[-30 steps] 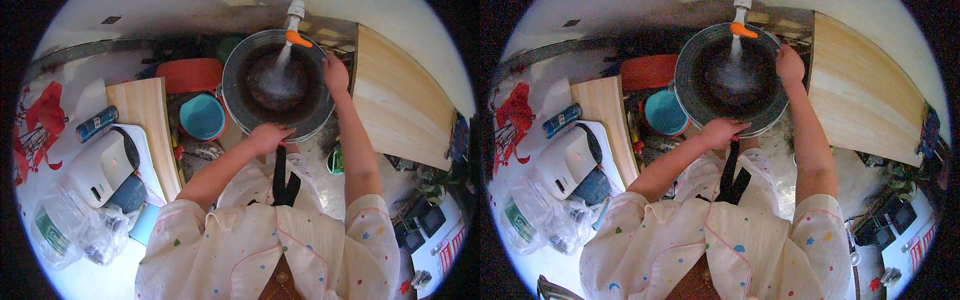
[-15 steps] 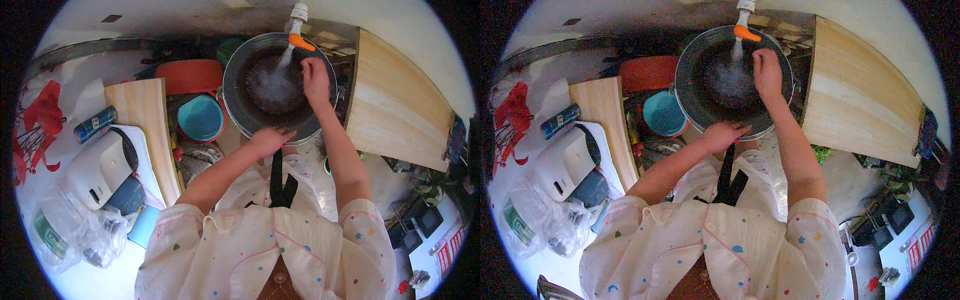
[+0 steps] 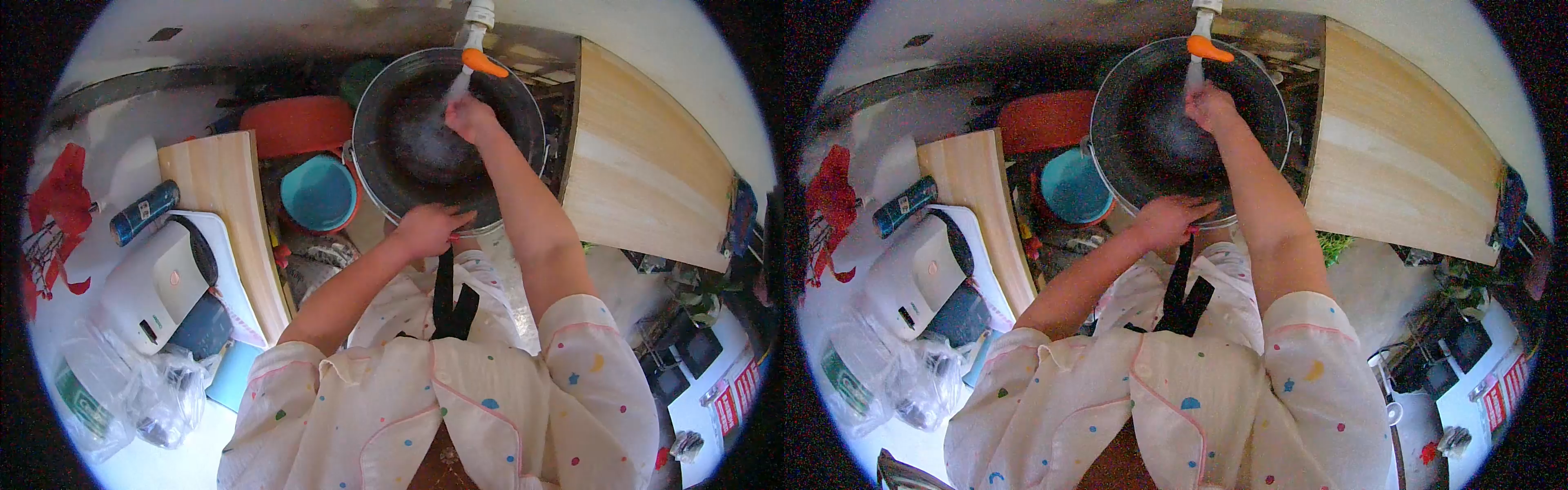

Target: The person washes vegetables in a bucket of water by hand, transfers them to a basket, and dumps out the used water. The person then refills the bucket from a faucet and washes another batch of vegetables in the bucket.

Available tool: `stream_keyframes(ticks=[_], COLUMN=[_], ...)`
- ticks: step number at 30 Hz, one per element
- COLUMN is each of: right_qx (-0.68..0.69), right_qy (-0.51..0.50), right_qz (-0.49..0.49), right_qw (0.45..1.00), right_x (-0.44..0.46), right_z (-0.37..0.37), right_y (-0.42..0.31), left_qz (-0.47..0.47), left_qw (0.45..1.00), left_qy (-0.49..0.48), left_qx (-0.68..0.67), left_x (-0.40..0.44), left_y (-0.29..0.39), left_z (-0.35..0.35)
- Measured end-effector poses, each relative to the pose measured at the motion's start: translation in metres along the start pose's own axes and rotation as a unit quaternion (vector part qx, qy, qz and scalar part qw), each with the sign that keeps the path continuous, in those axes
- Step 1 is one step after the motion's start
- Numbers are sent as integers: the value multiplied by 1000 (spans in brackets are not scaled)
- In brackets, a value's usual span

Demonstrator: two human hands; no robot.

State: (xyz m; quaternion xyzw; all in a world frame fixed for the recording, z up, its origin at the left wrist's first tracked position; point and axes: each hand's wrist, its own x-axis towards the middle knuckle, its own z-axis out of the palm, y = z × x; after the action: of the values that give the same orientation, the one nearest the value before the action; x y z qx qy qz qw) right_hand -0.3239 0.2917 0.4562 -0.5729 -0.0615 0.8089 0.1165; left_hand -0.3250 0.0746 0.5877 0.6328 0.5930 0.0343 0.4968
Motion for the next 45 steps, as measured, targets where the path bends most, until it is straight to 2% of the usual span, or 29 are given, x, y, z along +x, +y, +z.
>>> stream_keyframes(ticks=[4, 6, 10, 12, 17, 19, 20, 21, 22, 23, 24, 27, 28, 30, 31, 32, 33, 34, 35, 36, 37, 38, 39, 40, 41, 42, 44, 45], right_qx=[2, -100, -109, 36, 43, 71, 56, 41, 41, 33, 24, -18, -18, -125, -212, -297, -356, -410, -409, -481, -536, -536, -502, -413, -291, -136, -7, -5], right_qy=[-15, -110, -71, -44, -101, -110, -131, -152, -152, -149, -146, -177, -176, -239, -192, -143, -164, -182, -181, -189, -189, -189, -105, -83, -29, -41, -35, -35], right_qz=[12, 12, 8, 45, 20, 9, 2, -5, -5, -4, -3, -19, -19, -81, -109, -137, -249, -356, -356, -483, -593, -594, -442, -314, -194, -117, -81, -80], right_qw=[1000, 989, 991, 997, 994, 991, 990, 987, 988, 988, 989, 984, 984, 960, 952, 934, 885, 820, 820, 707, 570, 569, 736, 851, 936, 983, 996, 996], right_x=[7, 7, 4, 8, 3, 8, 9, 9, 8, 7, 4, -15, -23, -46, -71, -99, -120, -132, -135, -136, -135, -122, -96, -68, -41, -16, -1, 11], right_z=[-5, -7, 7, 14, 17, 14, 12, 11, 11, 9, 9, 4, 1, -6, -2, 2, 1, -2, -3, -4, -5, -11, -23, -29, -35, -35, -20, -15], right_y=[-7, -9, -7, -6, -5, -4, -4, -4, -4, -4, -4, 7, 14, 35, 43, 53, 72, 85, 88, 89, 90, 90, 88, 77, 65, 50, 31, 27], left_qz=[-3, -4, 11, 7, 5, -40, -40, -89, -136, -136, -136, -186, -187, -194, -195, -198, -201, -202, -82, 40, -5, -5, -73, -141, -126, -129, -150, -151], left_qw=[1000, 1000, 1000, 1000, 998, 961, 961, 895, 798, 717, 717, 555, 555, 456, 455, 424, 391, 391, 428, 459, 467, 468, 461, 451, 461, 462, 472, 473], left_qy=[-13, -15, 4, -2, 25, 0, 0, 16, 32, 61, 60, 126, 126, 135, 135, 155, 175, 175, 180, 183, 180, 179, 161, 143, 135, 134, 133, 133], left_qx=[1, -5, -11, -13, -50, -272, -273, -437, -587, -681, -681, -801, -801, -858, -858, -870, -881, -881, -882, -869, -866, -865, -870, -869, -868, -867, -858, -858], left_x=[1, 1, 0, -2, 4, 15, 18, 19, 19, 18, 19, 23, 24, 24, 25, 26, 26, 27, 29, 34, 34, 35, 27, 22, 20, 20, 21, 21], left_y=[4, 4, 1, 3, -7, -20, -27, -33, -39, -45, -48, -55, -56, -61, -61, -61, -62, -67, -72, -81, -86, -89, -71, -61, -60, -60, -58, -58], left_z=[-4, -5, -5, -9, -2, 0, 1, -2, -6, -8, -9, -11, -9, -4, -2, 0, 4, 11, 18, 30, 35, 42, 20, 6, 5, 4, 2, 1])
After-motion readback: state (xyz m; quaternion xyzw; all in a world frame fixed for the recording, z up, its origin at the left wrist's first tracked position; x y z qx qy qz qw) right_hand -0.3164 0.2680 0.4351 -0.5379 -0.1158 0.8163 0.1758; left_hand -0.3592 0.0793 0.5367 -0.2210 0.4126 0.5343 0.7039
